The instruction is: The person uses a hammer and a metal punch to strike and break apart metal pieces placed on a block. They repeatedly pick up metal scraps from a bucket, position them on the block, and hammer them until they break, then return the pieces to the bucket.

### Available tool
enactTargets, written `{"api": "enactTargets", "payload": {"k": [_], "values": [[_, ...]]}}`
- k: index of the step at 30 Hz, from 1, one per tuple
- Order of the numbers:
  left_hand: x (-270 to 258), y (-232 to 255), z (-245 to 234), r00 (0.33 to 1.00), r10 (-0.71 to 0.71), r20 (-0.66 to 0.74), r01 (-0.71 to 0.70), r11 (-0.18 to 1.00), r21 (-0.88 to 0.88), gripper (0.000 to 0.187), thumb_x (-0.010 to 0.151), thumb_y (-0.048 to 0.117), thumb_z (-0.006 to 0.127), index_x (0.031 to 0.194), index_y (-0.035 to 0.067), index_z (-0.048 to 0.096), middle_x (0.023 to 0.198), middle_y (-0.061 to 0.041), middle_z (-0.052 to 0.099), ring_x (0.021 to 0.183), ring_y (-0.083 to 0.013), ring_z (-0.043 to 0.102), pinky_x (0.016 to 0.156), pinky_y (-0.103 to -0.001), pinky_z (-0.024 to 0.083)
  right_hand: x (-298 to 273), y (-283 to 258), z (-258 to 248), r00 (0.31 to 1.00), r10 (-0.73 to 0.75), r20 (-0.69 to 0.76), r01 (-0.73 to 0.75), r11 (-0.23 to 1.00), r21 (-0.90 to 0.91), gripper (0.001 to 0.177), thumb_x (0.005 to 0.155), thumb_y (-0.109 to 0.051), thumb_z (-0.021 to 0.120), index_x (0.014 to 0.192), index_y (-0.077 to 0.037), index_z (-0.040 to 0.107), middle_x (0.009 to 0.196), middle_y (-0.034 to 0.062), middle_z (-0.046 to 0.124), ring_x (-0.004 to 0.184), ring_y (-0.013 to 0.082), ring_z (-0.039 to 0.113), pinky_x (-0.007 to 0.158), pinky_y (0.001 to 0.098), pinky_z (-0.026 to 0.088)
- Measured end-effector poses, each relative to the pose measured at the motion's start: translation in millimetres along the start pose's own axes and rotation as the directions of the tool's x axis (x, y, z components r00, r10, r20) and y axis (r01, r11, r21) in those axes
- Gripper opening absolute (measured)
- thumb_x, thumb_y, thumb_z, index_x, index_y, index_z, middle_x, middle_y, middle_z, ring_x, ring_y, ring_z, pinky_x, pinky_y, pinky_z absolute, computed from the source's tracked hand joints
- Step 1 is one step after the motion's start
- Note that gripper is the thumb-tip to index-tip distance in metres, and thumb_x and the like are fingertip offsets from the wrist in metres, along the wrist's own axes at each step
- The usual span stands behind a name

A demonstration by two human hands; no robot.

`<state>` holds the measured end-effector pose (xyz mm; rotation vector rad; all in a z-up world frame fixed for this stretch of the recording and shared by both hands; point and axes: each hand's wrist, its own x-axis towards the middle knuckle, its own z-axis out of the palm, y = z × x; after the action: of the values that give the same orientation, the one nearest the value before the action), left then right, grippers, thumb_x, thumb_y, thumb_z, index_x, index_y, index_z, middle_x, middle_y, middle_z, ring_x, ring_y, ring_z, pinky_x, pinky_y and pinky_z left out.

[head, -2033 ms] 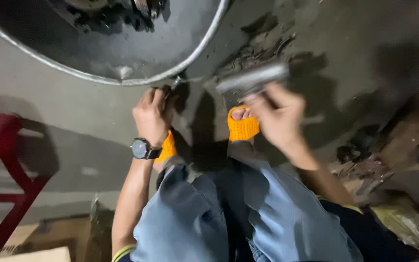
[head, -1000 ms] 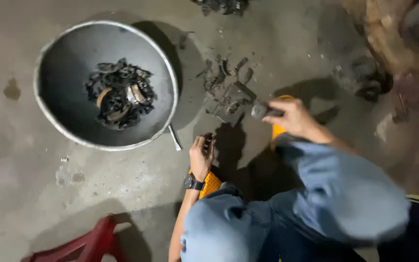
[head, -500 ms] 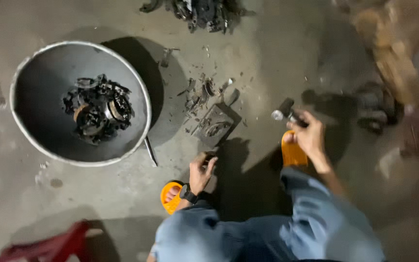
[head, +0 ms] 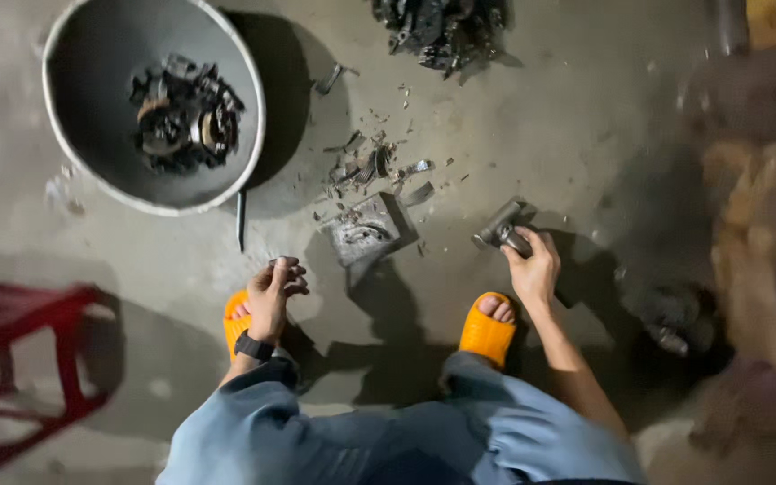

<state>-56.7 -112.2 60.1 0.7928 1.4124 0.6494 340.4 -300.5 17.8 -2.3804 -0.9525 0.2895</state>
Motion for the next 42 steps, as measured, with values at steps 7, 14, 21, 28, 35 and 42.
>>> {"api": "enactTargets", "payload": {"k": [7,14,21,28,35,42], "values": [[-85,60,21,0.997,0.05,-0.059,-0.034,0.971,0.238,0.036,0.103,0.023,0.052,0.084,-0.002,0.069,0.064,-0.018,0.064,0.051,-0.0222,0.063,0.043,-0.032,0.054,46,3,19,0.987,-0.16,0.017,0.156,0.976,0.155,0.037,0.07,-0.002,0.09,0.1,0.001,0.069,0.089,0.0201,0.061,0.085,0.0412,0.064,0.073,0.0422,0.054],[-111,-28,68,0.968,-0.219,0.119,0.218,0.976,0.019,0.044,0.101,0.031,0.053,0.073,0.0,0.068,0.061,-0.014,0.063,0.052,-0.0238,0.063,0.047,-0.037,0.054,53,23,27,0.959,-0.274,0.067,0.27,0.961,0.061,0.036,0.068,-0.011,0.096,0.09,-0.004,0.069,0.085,0.012,0.06,0.079,0.0331,0.063,0.072,0.0388,0.052],[-62,-19,94,0.913,0.104,0.396,-0.147,0.986,0.08,0.028,0.1,0.019,0.06,0.077,0.002,0.063,0.061,-0.01,0.063,0.055,-0.0152,0.058,0.051,-0.029,0.049,64,-25,11,0.955,0.006,0.298,0.066,0.971,-0.232,0.027,0.084,-0.019,0.09,0.094,-0.003,0.072,0.081,0.014,0.071,0.076,0.03,0.07,0.07,0.0362,0.052],[39,-22,75,0.608,0.635,0.477,-0.736,0.226,0.638,0.036,0.089,0.021,0.068,0.117,0.001,0.057,0.1,-0.015,0.051,0.088,-0.0329,0.049,0.072,-0.042,0.042,67,-23,32,0.964,0.183,0.194,-0.118,0.945,-0.306,0.032,0.076,-0.025,0.091,0.094,-0.007,0.071,0.082,0.0127,0.072,0.08,0.0346,0.071,0.063,0.0438,0.053],[62,-46,73,0.451,0.657,0.605,-0.827,0.054,0.559,0.005,0.089,0.01,0.055,0.093,0.007,0.058,0.09,-0.013,0.05,0.086,-0.0308,0.05,0.069,-0.041,0.04,83,-48,41,0.97,0.132,0.203,-0.046,0.923,-0.382,0.029,0.08,-0.021,0.086,0.095,-0.001,0.07,0.078,0.0166,0.07,0.079,0.037,0.07,0.061,0.0432,0.052],[38,-54,69,0.455,0.591,0.666,-0.846,0.054,0.531,0.008,0.088,0.01,0.051,0.094,0.006,0.054,0.087,-0.012,0.054,0.083,-0.028,0.054,0.073,-0.038,0.041,100,-42,46,0.942,0.204,0.266,-0.082,0.909,-0.409,0.03,0.08,-0.02,0.085,0.095,0.002,0.071,0.076,0.0229,0.068,0.077,0.0432,0.068,0.059,0.0498,0.051]]}}
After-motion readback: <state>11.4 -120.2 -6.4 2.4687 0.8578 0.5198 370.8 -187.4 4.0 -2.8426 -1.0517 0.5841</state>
